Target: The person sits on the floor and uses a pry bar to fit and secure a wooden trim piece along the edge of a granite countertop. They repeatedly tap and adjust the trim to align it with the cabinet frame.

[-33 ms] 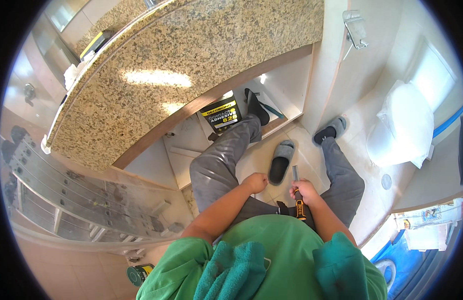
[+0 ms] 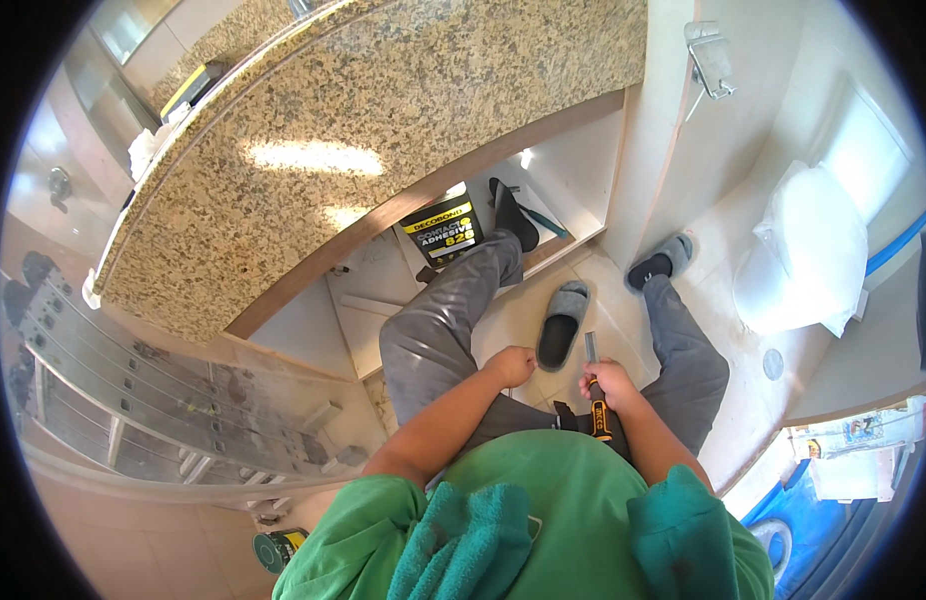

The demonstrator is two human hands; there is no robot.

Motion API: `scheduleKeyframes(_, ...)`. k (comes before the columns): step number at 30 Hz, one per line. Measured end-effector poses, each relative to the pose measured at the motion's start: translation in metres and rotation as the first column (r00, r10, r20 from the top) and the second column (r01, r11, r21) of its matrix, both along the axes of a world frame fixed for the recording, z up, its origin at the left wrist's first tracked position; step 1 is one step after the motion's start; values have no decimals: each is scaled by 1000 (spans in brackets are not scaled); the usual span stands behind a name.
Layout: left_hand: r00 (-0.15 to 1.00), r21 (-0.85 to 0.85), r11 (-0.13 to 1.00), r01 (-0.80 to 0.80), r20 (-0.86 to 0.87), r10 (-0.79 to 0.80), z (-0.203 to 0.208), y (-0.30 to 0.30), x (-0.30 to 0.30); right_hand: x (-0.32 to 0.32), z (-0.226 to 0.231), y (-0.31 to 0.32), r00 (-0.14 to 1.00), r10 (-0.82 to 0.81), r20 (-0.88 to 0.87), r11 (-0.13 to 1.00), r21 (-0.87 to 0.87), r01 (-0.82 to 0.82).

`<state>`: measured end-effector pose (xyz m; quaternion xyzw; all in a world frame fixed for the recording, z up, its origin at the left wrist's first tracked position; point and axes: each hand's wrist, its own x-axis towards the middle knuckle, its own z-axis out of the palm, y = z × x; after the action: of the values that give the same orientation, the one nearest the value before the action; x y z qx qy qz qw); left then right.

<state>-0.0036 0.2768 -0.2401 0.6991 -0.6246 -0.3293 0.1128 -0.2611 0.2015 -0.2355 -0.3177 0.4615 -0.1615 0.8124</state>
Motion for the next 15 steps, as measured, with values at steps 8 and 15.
scheduleKeyframes(8, 999, -20, 1000, 19, 47, -18, -5, -6, 7, 7, -1, -9, 1000, -2, -21, 1000, -8, 2)
scheduleKeyframes(15, 998, 121, 992, 36, 42, -42, 7, -4, -3, 3, -2, -7, 1000, -13, -26, 1000, -18, 13)
